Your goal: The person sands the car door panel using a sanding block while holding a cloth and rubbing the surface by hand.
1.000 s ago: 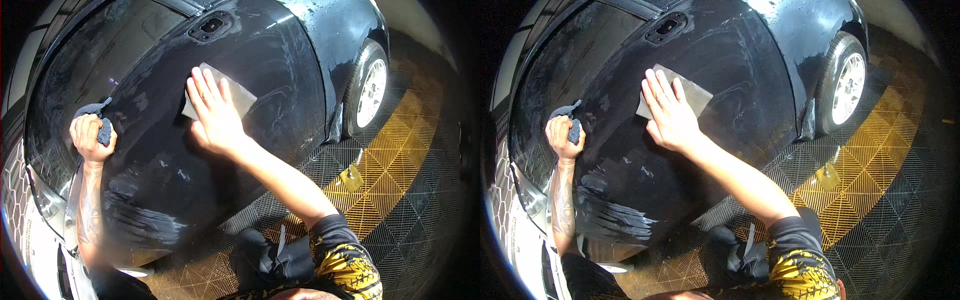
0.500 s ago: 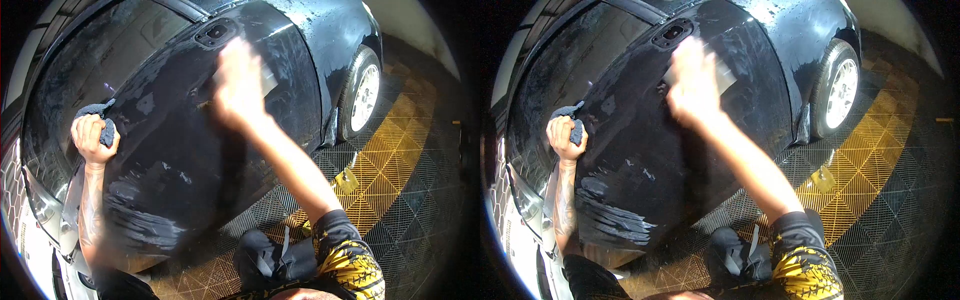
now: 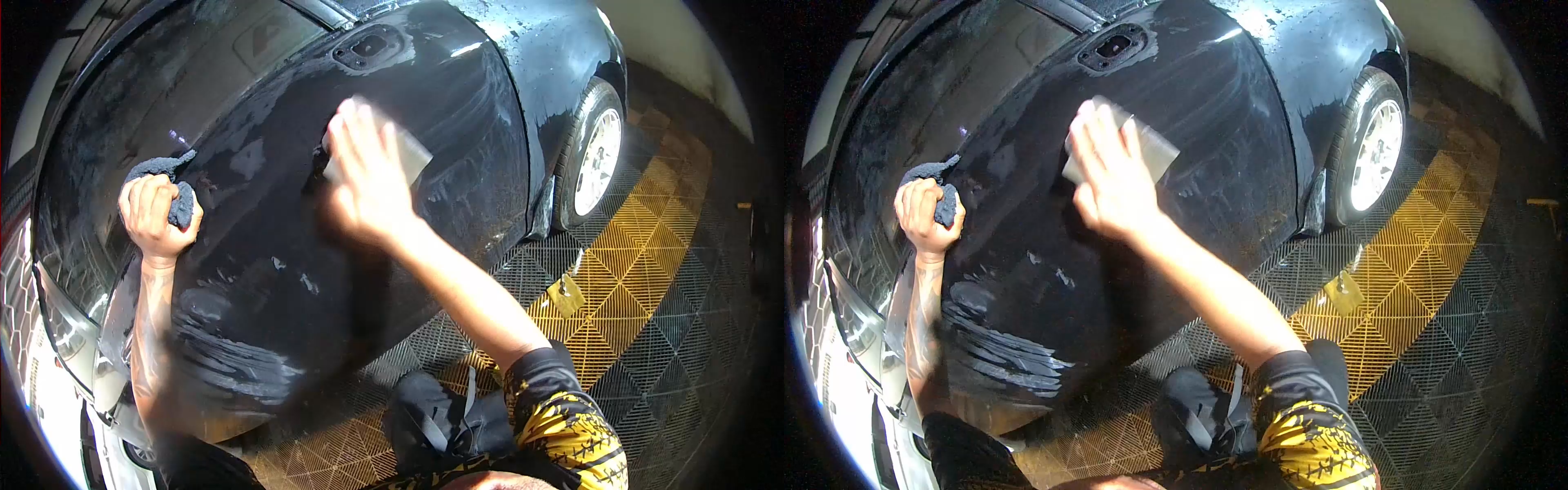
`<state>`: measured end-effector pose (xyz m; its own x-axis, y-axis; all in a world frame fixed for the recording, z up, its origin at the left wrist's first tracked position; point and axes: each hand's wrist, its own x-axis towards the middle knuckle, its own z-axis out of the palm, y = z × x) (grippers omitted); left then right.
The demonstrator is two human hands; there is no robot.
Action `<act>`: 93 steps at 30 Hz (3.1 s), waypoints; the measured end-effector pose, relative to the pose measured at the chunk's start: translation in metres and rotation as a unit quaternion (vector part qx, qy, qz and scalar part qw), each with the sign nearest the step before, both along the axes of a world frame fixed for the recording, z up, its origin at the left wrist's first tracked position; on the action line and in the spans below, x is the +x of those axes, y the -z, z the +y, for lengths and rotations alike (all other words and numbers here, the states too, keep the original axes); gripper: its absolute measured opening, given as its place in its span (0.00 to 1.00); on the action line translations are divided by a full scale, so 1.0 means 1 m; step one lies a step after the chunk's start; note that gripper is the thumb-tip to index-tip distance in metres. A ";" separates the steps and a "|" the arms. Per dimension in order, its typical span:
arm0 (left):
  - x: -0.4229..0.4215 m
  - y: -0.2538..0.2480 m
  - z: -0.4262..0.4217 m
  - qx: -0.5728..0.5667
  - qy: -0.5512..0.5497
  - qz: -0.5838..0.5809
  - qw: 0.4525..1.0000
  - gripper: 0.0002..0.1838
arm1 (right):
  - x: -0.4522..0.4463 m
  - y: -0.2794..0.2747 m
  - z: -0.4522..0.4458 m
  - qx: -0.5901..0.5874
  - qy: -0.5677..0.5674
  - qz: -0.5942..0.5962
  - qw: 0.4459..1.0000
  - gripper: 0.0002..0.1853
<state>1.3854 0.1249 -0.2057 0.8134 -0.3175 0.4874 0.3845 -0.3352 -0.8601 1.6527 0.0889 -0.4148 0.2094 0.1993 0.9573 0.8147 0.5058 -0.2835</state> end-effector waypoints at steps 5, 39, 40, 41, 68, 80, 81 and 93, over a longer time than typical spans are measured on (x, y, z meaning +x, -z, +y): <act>0.002 0.000 -0.001 -0.002 0.005 -0.004 1.000 0.14 | 0.045 -0.035 0.022 0.047 0.152 0.112 0.981 0.41; 0.177 0.010 0.010 -0.045 -0.029 0.125 0.991 0.21 | 0.028 0.084 0.008 0.056 0.026 0.148 0.987 0.41; 0.148 0.000 0.011 -0.044 -0.025 0.094 0.994 0.21 | 0.021 0.081 0.005 0.046 0.034 0.140 0.989 0.41; 0.119 -0.011 0.017 -0.019 -0.014 0.070 0.997 0.18 | 0.008 0.081 0.004 0.032 0.041 0.113 0.992 0.40; -0.002 -0.035 0.025 -0.030 -0.004 -0.068 0.997 0.11 | 0.094 -0.019 0.049 0.068 0.199 0.175 0.962 0.34; -0.003 -0.031 0.028 -0.034 0.005 -0.081 0.996 0.11 | 0.103 -0.025 0.046 0.078 0.196 0.136 0.968 0.35; -0.003 -0.032 0.028 -0.029 0.008 -0.079 0.996 0.11 | 0.067 -0.027 0.033 0.014 0.209 0.109 0.972 0.35; -0.004 -0.035 0.031 -0.035 0.001 -0.078 0.996 0.12 | 0.074 -0.012 0.028 0.012 0.153 0.158 0.976 0.36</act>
